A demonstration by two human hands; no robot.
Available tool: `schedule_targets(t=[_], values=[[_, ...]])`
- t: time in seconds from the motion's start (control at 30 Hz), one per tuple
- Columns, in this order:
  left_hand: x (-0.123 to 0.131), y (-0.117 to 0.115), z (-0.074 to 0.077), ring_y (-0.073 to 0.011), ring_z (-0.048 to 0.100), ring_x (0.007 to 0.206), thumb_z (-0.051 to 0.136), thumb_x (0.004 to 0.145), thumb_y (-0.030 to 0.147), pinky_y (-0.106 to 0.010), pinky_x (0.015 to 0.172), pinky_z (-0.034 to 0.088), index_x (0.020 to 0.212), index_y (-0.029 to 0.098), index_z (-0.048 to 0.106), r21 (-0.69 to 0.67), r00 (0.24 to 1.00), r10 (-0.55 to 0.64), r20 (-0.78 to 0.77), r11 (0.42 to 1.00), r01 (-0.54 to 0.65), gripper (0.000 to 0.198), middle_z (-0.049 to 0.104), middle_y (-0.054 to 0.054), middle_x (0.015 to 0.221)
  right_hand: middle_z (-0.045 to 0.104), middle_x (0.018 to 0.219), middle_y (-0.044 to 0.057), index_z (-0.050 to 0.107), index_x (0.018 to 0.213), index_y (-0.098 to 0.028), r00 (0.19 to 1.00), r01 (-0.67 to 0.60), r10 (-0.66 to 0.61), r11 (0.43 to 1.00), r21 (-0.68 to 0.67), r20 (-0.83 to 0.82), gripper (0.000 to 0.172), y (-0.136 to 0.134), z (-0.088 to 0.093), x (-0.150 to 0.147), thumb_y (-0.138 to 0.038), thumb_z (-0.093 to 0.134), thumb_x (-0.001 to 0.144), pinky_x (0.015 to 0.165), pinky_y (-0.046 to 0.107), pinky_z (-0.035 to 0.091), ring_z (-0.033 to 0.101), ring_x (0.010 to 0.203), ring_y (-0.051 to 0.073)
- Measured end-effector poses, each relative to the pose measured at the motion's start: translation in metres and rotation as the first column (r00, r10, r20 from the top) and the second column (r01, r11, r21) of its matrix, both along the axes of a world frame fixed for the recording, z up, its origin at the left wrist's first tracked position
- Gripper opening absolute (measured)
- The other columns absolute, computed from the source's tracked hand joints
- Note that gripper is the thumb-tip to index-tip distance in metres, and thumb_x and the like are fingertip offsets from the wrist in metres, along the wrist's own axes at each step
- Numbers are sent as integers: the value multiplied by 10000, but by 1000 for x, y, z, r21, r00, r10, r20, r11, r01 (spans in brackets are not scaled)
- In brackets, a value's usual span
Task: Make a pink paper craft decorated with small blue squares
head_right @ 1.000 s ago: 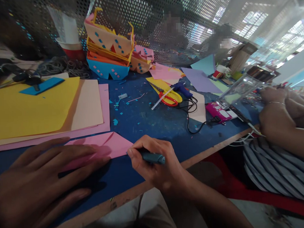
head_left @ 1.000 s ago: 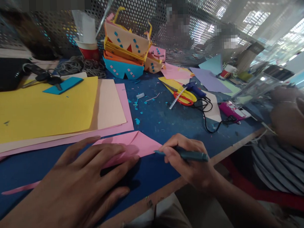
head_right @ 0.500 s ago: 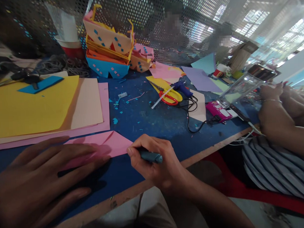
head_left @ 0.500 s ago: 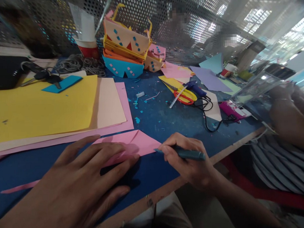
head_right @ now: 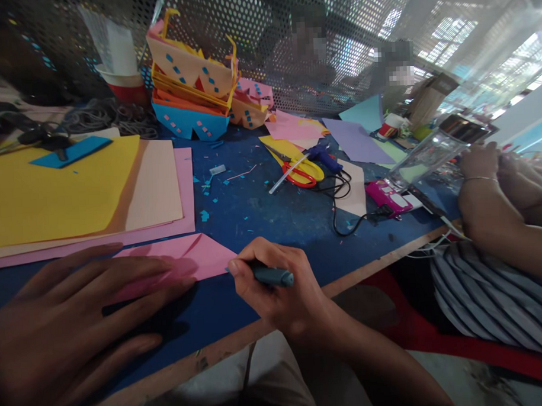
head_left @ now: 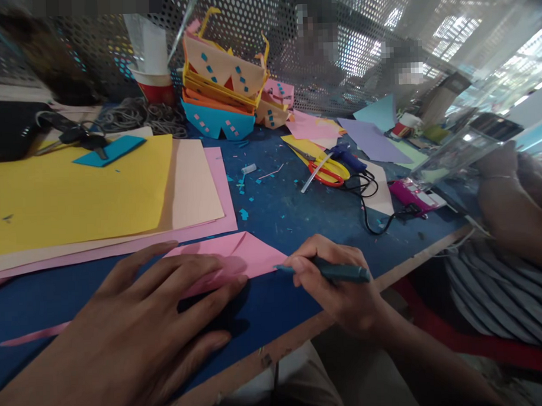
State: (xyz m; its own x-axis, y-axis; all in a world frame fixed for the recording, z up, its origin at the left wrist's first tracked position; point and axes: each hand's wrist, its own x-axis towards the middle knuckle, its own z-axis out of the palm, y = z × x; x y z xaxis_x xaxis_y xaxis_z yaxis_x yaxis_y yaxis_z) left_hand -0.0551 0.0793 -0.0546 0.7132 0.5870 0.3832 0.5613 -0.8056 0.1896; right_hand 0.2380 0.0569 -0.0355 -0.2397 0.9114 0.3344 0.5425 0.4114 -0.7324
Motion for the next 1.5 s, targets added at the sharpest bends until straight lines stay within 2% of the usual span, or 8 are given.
schedule_targets(t=[0.13, 0.3, 0.5, 0.6, 0.8, 1.03, 1.27, 1.5], values=[[2, -2, 1, -292, 612, 1295, 494, 1121, 467, -492, 1241, 290, 1408, 426, 676, 45, 998, 29, -55, 999, -26, 342, 742, 15, 1382, 690, 733, -39, 688, 872, -202, 1000, 7, -7, 1000, 6, 12, 190, 0, 2, -3, -245, 650, 1053, 628, 221, 471, 643, 633, 84], [0, 2, 0, -315, 594, 1283, 525, 1096, 403, -511, 1220, 283, 1457, 354, 642, 118, 994, -38, -103, 992, 50, 383, 719, -45, 1390, 690, 719, -41, 696, 885, -209, 1000, 8, -8, 1000, 2, -27, 190, -1, 1, -1, -257, 650, 1063, 601, 227, 473, 640, 615, 88], [0, 4, 0, -317, 641, 1278, 520, 1090, 446, -509, 1217, 324, 1492, 413, 606, 82, 998, -23, -58, 996, 28, 412, 742, -5, 1369, 775, 902, -22, 760, 1111, -250, 980, 19, -4, 997, 76, -200, 106, -3, -1, 5, -292, 664, 1092, 650, 249, 534, 676, 667, 99], [0, 1, 0, -336, 646, 1281, 521, 1087, 468, -539, 1191, 361, 1477, 410, 624, 68, 999, -17, -46, 998, 20, 408, 746, -20, 1366, 798, 1055, 7, 763, 1174, -273, 994, -33, 47, 990, 137, -98, 136, -4, -1, 11, -252, 651, 1098, 759, 285, 559, 720, 814, 134], [-5, 5, -4, -354, 625, 1296, 478, 1095, 511, -575, 1161, 370, 1571, 420, 538, 58, 996, -44, -77, 997, 48, 488, 730, -37, 1414, 767, 1141, 25, 702, 1285, -277, 974, -25, 8, 997, 73, 228, 211, -6, -2, 23, -233, 682, 1080, 972, 340, 507, 685, 1053, 188], [-8, 6, -3, -337, 625, 1300, 524, 1085, 508, -534, 1161, 368, 1602, 452, 506, 14, 997, -42, -69, 999, 43, 520, 693, -3, 1493, 747, 1081, 33, 721, 1256, -271, 954, 3, -22, 998, 63, 298, 198, -2, -1, 20, -210, 592, 1118, 965, 366, 474, 651, 1064, 211], [-11, 5, 0, -336, 632, 1323, 582, 1058, 490, -504, 1136, 441, 1625, 323, 470, 16, 998, -50, -36, 999, 51, 602, 710, -55, 1491, 765, 1118, 37, 730, 1224, -255, 944, 64, -99, 991, 117, 316, 205, -1, -1, 22, -169, 583, 1110, 985, 381, 461, 654, 1088, 226], [-20, 13, 15, -275, 645, 1356, 445, 1121, 373, -438, 1137, 527, 1608, 434, 478, -235, 996, 64, 57, 971, -49, 492, 683, 28, 1524, 768, 1168, 47, 724, 1243, -262, 961, 57, -76, 995, 76, 268, 227, -3, -1, 22, -188, 545, 1124, 1027, 381, 473, 661, 1134, 223]])
